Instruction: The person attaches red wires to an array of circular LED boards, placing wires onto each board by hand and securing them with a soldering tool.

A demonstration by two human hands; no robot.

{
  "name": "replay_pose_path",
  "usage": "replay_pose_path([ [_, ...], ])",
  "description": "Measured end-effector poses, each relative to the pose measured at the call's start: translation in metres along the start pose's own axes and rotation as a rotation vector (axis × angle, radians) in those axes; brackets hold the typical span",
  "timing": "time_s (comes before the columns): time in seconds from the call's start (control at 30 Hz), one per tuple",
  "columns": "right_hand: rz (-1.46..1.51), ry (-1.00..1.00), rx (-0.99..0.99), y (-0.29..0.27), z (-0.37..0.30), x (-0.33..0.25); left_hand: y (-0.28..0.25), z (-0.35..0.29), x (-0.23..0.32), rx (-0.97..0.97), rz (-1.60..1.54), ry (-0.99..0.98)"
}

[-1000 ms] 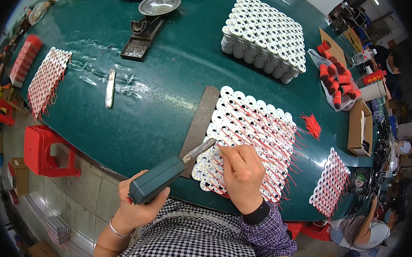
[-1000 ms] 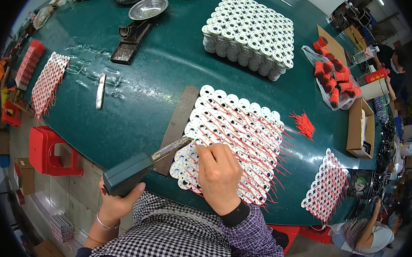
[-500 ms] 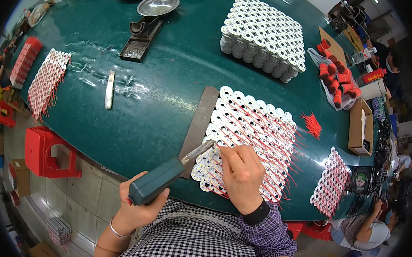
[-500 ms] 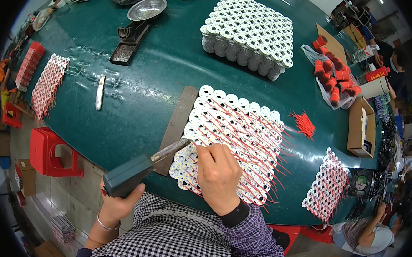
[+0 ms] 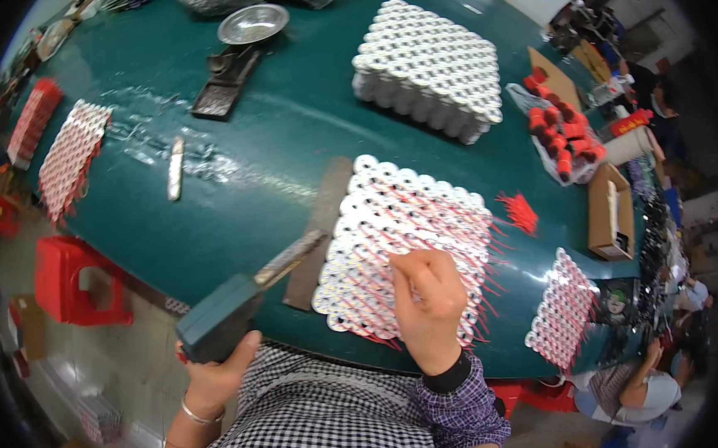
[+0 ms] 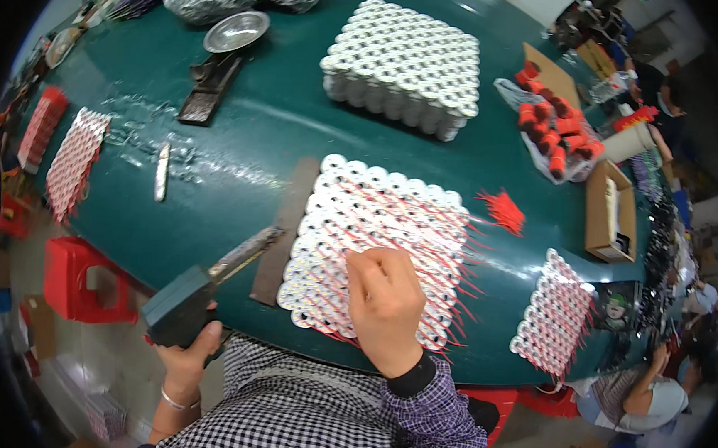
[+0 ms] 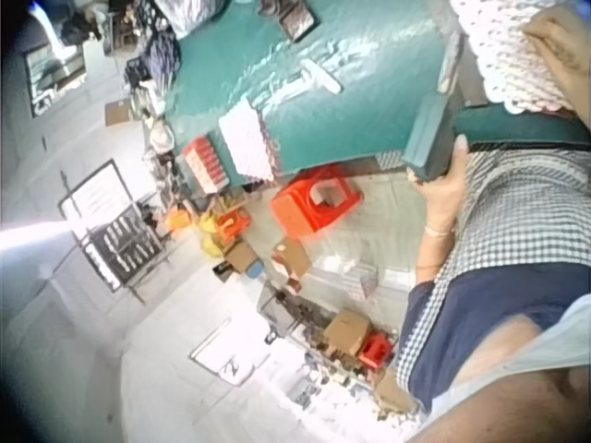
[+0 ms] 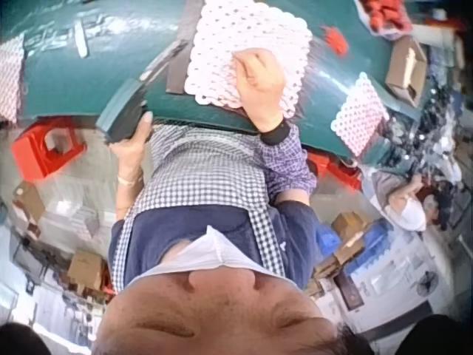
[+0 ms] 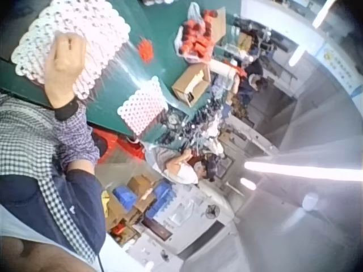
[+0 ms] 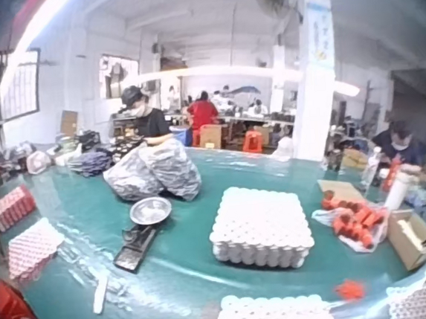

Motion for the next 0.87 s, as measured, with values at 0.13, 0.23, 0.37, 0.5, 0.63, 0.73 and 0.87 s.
replay_pose_path([
  [0.13, -0.084, 0.112, 0.163, -0.059, 0.023, 0.069, -0.011, -0.003, -0.002, 0.146, -0.111, -0.103],
  [0.23, -0.174, 0.28, 0.233, -0.097, 0.037, 0.146, -0.014, -0.002, -0.003, 0.179, -0.137, -0.11],
  [0.37, -0.43, 0.166, 0.165, -0.093, 0.052, 0.183, -0.016, -0.005, -0.002, 0.191, -0.146, -0.08],
  [0.5, -0.255, 0.15, 0.105, -0.085, 0.041, 0.16, -0.015, -0.011, 0.006, 0.201, -0.165, -0.043],
  [0.63, 0.041, 0.514, 0.044, -0.077, 0.016, 0.183, -0.018, -0.016, 0.01, 0.228, -0.173, -0.008],
  [0.73, 0.091, 0.625, -0.065, -0.064, 0.0, 0.164, -0.022, -0.023, 0.016, 0.25, -0.174, -0.017],
  [0.87, 0.064, 0.642, -0.161, -0.05, -0.014, 0.166, -0.022, -0.032, 0.026, 0.228, -0.203, 0.037],
])
Point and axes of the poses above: each hand's wrist, its own z-axis towards the middle knuckle, its own y-axis out of the palm, x = y × z, the point moved 9 cm from there along z, towards the middle knuckle, and after that the axes turned 9 degrees about y, right-handed, at the moved point
